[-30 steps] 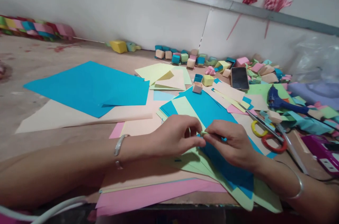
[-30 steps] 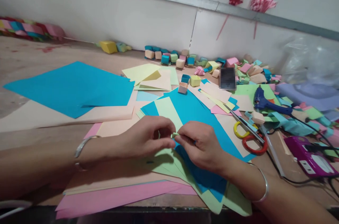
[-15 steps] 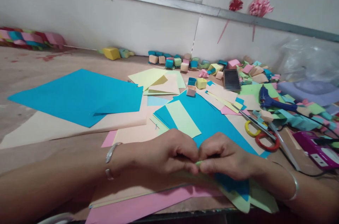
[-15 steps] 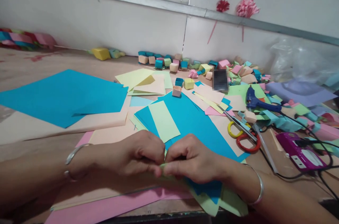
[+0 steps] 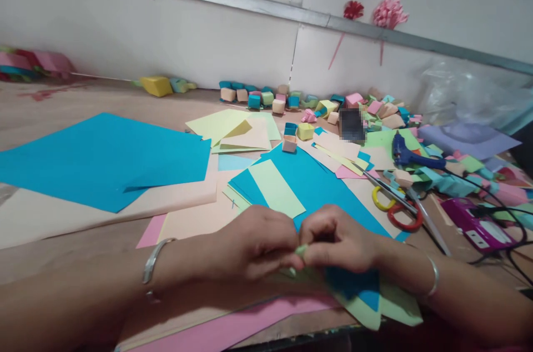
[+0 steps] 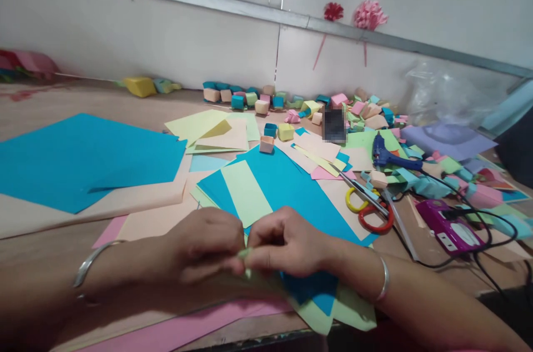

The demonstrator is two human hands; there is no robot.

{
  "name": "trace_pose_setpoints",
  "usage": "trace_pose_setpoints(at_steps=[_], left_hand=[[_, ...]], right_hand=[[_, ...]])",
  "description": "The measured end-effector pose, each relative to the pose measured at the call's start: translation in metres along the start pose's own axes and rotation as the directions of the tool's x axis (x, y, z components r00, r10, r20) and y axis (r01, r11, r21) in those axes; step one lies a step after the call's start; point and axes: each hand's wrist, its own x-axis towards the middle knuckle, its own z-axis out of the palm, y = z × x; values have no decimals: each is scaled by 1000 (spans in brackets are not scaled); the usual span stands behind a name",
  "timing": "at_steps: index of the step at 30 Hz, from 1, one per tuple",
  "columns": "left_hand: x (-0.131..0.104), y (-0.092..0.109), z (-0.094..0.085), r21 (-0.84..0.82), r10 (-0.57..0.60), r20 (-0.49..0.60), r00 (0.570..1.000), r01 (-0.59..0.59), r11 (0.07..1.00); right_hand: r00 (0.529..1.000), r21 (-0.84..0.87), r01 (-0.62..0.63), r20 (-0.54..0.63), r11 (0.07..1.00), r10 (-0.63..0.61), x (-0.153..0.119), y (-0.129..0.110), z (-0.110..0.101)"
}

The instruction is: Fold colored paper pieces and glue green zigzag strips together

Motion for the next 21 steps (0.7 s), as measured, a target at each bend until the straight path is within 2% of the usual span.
trace_pose_setpoints(at_steps=[1, 2, 3, 5, 6, 8, 10, 12, 13, 16, 18, 21], left_hand=[[2, -3, -1, 10, -58, -113, 992, 60, 998], [5, -6, -2, -12, -125, -233, 964, 126, 992], [8, -8, -4, -57, -201, -349, 915, 194, 979], [13, -13, -8, -200, -333, -529, 780, 266, 943], [15, -16, -10, -270, -379, -583, 719, 269, 924], [17, -21, -12, -366, -433, -629, 645, 246, 898], [18, -28, -12, -399, -454, -629, 630, 240, 885], [18, -34, -12, -414, -455, -650, 609, 220, 884], [18, -37, -12, -420, -450, -672, 588, 198, 886], [20, -45, -14, -434, -429, -753, 500, 115, 894], [22, -49, -16, -447, -432, -783, 448, 78, 891], [23, -52, -18, -460, -444, -795, 413, 65, 885]], right_hand=[[995, -67, 26, -99, 997, -33, 3, -1, -4], [976, -125, 41, -208, 991, -67, 6, -1, -10], [944, -177, 47, -315, 983, -102, 9, -1, -16], [852, -260, 30, -499, 965, -161, 16, 4, -31], [808, -273, 26, -561, 962, -182, 19, 7, -38], [726, -284, 15, -656, 959, -206, 24, 15, -49], [707, -355, -23, -667, 935, -236, 26, 21, -54], [744, -530, -39, -582, 847, -329, 24, 24, -51], [774, -638, -18, -496, 770, -393, 22, 24, -47], [849, -888, 122, -138, 443, -511, 18, 26, -33], [863, -951, 175, 24, 255, -504, 17, 29, -25], [857, -973, 205, 127, 104, -499, 18, 32, -21]])
